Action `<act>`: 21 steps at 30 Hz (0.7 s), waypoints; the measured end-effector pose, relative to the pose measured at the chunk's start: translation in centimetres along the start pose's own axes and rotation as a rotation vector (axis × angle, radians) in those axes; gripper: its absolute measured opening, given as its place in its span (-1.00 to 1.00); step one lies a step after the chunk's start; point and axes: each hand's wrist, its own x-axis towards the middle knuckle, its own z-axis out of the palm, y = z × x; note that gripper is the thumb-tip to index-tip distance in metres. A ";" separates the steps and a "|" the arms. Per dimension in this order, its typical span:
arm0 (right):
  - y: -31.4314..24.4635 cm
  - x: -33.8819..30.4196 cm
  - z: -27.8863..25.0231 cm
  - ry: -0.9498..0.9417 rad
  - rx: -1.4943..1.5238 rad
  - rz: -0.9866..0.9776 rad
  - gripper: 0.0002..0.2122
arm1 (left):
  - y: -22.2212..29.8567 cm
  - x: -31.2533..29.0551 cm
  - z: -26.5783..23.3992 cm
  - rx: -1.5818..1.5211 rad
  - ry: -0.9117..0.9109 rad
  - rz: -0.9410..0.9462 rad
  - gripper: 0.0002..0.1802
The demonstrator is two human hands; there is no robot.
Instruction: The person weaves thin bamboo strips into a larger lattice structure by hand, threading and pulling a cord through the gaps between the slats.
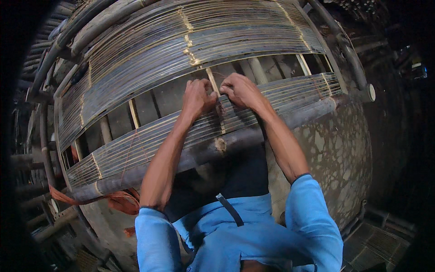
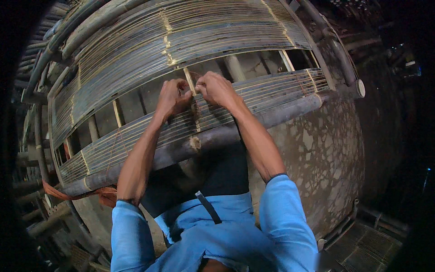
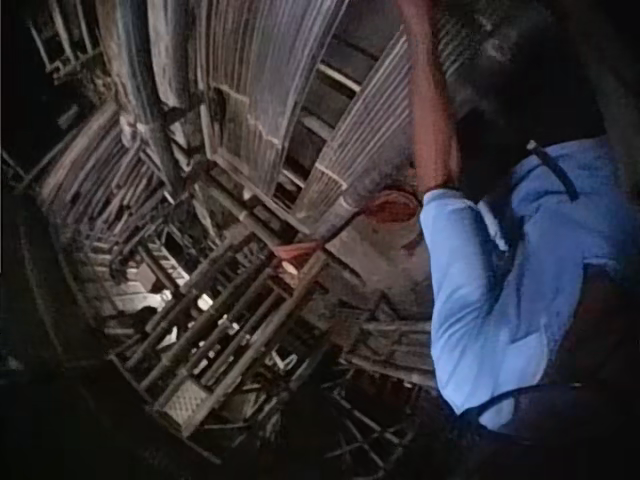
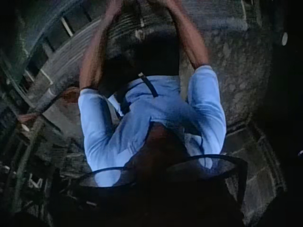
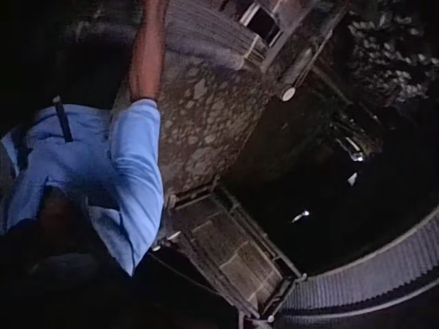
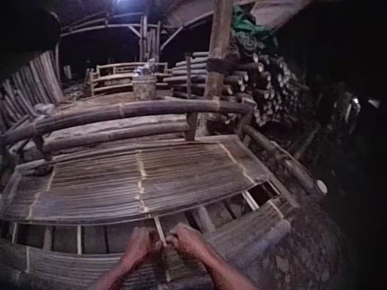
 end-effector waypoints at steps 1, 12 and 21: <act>-0.4 -0.8 -0.4 0.004 -0.001 0.003 -0.81 | 0.9 -1.1 -0.5 0.062 0.184 0.236 -0.64; -4.7 -5.4 -2.9 0.095 0.494 -0.022 -0.83 | 2.7 -4.4 -0.7 -0.159 0.331 0.537 -0.62; -7.3 -8.3 -2.6 0.091 0.629 -0.029 -0.84 | 3.6 -10.7 -4.9 0.270 0.457 0.641 -0.86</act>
